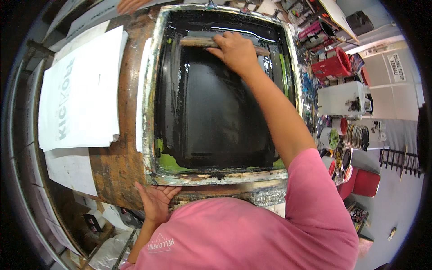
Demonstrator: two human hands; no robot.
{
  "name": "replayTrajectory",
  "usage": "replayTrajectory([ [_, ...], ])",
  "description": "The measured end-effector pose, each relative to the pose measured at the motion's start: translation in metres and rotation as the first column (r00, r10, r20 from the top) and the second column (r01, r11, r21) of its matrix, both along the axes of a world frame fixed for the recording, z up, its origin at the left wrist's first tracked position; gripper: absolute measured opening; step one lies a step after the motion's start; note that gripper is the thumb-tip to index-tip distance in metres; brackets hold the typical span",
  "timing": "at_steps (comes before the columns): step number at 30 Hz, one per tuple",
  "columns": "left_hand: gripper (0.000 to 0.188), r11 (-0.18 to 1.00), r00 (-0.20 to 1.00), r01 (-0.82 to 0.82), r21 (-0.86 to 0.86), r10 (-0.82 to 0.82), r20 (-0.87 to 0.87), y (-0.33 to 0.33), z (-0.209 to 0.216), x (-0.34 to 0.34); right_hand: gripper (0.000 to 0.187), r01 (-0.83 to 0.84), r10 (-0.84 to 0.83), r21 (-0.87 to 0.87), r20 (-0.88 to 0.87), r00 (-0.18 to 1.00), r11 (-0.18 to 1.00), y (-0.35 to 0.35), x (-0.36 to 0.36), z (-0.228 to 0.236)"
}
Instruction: The person performs screen printing on plastic bags by placing a bag on a work surface and applying black ink through a screen using a squeegee.
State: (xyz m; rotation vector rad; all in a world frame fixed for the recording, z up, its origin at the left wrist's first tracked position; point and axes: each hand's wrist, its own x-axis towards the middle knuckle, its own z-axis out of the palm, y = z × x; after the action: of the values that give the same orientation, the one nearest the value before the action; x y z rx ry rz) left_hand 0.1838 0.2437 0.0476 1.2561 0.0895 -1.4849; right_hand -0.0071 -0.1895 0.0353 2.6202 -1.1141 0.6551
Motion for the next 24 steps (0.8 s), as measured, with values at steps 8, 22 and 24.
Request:
replayTrajectory([
  [8, 0.103, 0.993, 1.0, 0.004, -0.116, -0.006, -0.017, 0.0, -0.002, 0.0, 0.036, -0.058, 0.05, 0.194, 0.042, 0.998, 0.979, 0.156, -0.034, 0.02],
  [22, 0.116, 0.963, 0.997, 0.073, -0.258, -0.067, 0.034, -0.001, -0.001, -0.003, 0.039, 0.018, 0.016, 0.397, -0.081, 0.997, 0.918, 0.298, -0.063, 0.069],
  [24, 0.114, 0.956, 0.998, 0.065, -0.285, -0.063, 0.019, 0.0, -0.005, -0.002, 0.039, 0.018, 0.012, 0.442, -0.064, 0.998, 0.897, 0.304, -0.063, 0.078],
])
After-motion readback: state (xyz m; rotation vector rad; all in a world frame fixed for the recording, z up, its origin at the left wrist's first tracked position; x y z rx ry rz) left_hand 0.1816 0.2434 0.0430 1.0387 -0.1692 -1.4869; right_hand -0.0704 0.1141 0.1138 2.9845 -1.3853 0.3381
